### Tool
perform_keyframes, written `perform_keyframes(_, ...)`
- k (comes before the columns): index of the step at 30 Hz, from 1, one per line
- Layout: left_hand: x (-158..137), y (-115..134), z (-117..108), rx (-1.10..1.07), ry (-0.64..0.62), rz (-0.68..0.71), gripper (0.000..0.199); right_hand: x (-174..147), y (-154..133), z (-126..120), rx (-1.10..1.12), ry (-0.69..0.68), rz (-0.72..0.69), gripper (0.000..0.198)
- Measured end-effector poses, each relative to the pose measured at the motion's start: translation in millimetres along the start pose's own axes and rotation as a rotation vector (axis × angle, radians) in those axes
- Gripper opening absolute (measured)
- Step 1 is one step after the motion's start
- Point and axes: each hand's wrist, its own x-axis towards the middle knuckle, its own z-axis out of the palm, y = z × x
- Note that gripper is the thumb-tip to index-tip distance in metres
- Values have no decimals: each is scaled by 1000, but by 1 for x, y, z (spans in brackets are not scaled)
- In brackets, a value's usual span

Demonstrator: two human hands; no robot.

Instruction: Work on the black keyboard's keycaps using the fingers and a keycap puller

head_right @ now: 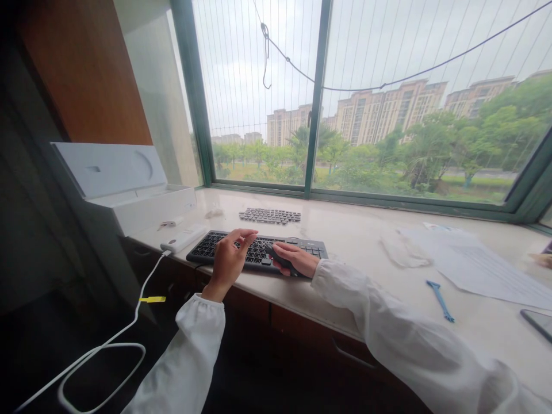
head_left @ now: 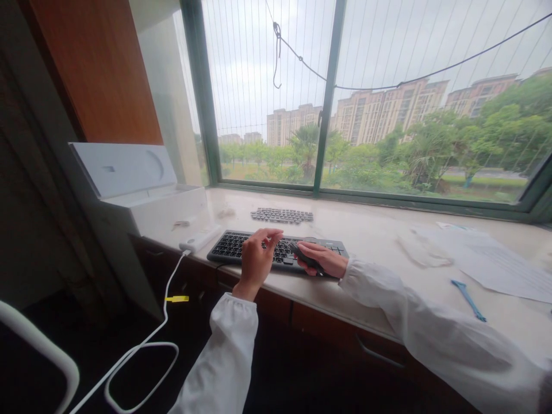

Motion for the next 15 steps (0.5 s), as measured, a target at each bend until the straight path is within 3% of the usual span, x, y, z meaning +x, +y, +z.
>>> perform_keyframes(7, 4, -3, 4, -17, 37, -51, 28, 1, 1, 3, 174, -5, 66, 48)
perform_keyframes(15, 5, -7, 7, -21, -9, -112, 35, 1, 2, 1, 101, 18, 37, 46)
